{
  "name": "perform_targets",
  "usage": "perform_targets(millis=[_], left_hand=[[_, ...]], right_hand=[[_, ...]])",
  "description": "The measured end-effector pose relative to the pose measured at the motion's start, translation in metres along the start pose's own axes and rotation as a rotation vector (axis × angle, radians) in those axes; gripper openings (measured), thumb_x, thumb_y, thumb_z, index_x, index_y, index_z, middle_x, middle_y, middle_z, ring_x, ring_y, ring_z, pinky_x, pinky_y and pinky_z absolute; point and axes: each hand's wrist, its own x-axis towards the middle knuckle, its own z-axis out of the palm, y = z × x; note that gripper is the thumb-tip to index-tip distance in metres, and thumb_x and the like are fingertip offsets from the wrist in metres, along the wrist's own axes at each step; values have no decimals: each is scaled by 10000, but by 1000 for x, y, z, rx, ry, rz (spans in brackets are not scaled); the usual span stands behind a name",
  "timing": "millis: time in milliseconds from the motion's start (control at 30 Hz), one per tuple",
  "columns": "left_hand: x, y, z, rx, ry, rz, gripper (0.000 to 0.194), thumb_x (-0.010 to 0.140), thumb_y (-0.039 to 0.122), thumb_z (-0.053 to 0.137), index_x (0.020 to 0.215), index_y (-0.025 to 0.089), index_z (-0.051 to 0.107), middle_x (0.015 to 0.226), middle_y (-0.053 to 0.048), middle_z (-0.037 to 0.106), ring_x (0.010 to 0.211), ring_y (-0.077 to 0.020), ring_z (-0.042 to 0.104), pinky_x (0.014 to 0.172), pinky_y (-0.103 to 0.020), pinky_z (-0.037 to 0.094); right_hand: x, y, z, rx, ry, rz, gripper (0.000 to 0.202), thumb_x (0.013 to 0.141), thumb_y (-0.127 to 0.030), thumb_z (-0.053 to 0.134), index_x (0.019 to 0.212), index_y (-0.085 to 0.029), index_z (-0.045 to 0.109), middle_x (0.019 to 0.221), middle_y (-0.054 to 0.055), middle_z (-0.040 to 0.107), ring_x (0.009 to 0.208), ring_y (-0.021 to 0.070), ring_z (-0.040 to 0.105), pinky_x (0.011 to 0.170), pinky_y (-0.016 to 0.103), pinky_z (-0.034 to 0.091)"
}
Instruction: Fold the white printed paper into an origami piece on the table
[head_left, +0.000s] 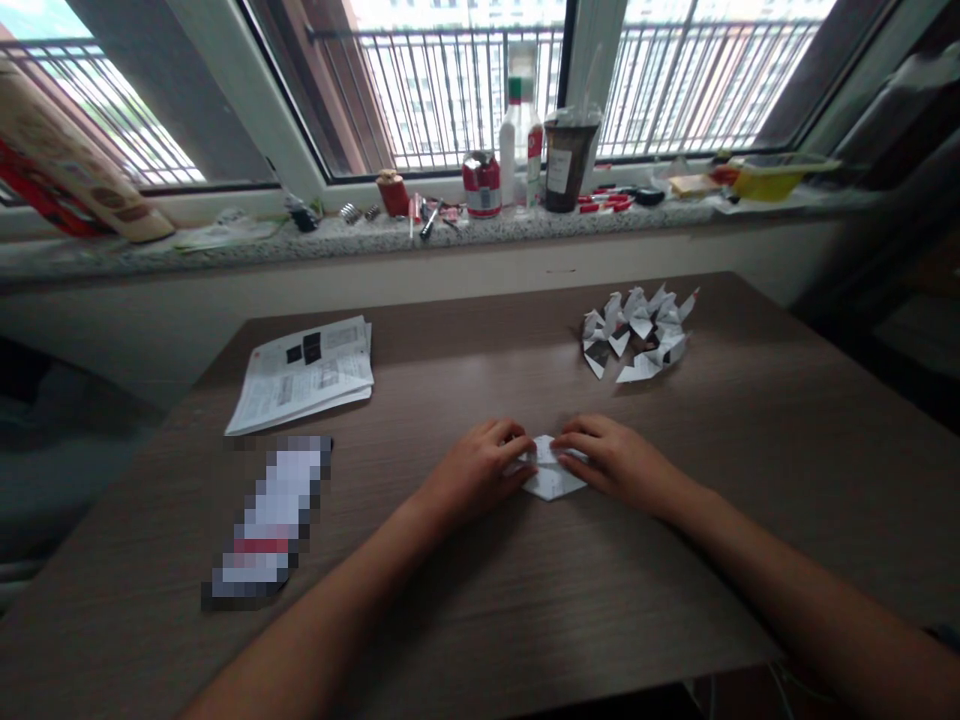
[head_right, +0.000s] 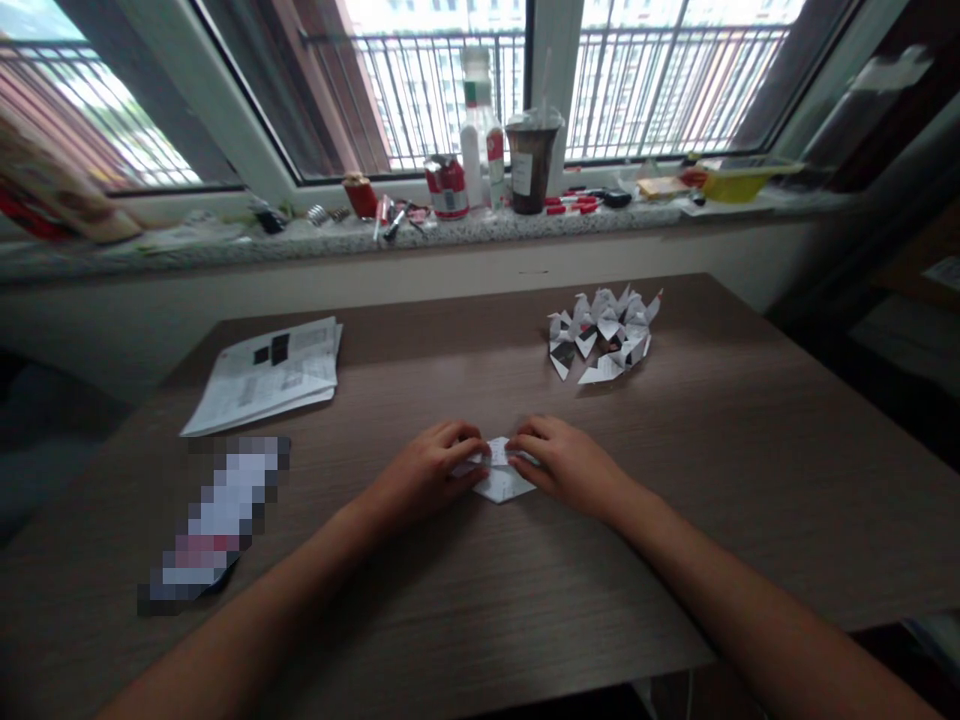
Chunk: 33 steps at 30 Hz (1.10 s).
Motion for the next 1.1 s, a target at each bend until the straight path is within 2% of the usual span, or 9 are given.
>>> perform_targets(millis=[300, 433, 533, 667, 867, 1000, 1100], left_hand=[[1, 1, -2, -38, -41, -25, 220, 965, 256, 668, 1182, 222, 660, 1174, -104, 592, 1056, -247, 585, 910, -404, 519], [1, -1, 1, -78, -34, -11, 191, 957, 249, 676, 1147, 226, 679, 1147, -96, 596, 1024, -232, 597, 889, -383, 526], [0, -3, 3, -88, -17, -3, 190, 958, 244, 673, 1146, 214, 673, 1157, -100, 596, 1015, -226, 604, 885, -378, 533], [-1, -5, 6, -108, -13, 19, 199, 978, 253, 651, 1170, 202, 661, 1183, -106, 595, 1020, -220, 615, 887, -370, 540], [-1, -8, 6, -78, -12, 43, 227, 972, 265, 668, 1195, 226, 670, 1214, -98, 604, 1051, -225, 613, 920, -390, 525], [-1, -6, 3, -40, -4, 35, 234, 964, 295, 681, 1194, 248, 671, 1195, -88, 627, 1069, -246, 604, 938, -436, 509], [-1, -5, 2, -37, -7, 19, 254, 956, 282, 692, 1205, 245, 654, 1208, -88, 628, 1093, -253, 595, 954, -441, 500]], right_hand=[[-4, 3, 8, 131, 40, 39, 196, 997, -273, 622, 1176, -240, 693, 1122, 92, 635, 1056, 237, 605, 921, 394, 515], [-1, 0, 7, 193, 48, 91, 148, 1012, -289, 598, 1067, -230, 722, 1089, 85, 647, 1049, 231, 612, 919, 377, 500], [4, -2, 4, 239, 58, 136, 185, 1023, -294, 576, 973, -220, 738, 1013, 73, 666, 985, 218, 631, 881, 355, 499], [11, 1, -3, 308, 10, 182, 209, 1017, -305, 589, 924, -222, 757, 998, 60, 697, 932, 196, 658, 848, 327, 502], [21, 5, -8, 263, -54, 254, 92, 940, -261, 685, 1007, -215, 728, 898, 34, 699, 815, 184, 641, 731, 302, 481], [24, 4, -4, 158, -90, 203, 191, 915, -262, 712, 1103, -231, 711, 990, 60, 659, 873, 204, 623, 761, 325, 483], [23, 4, 0, 156, -76, 195, 161, 924, -249, 690, 1084, -230, 685, 1033, 68, 634, 895, 208, 616, 784, 340, 492]])
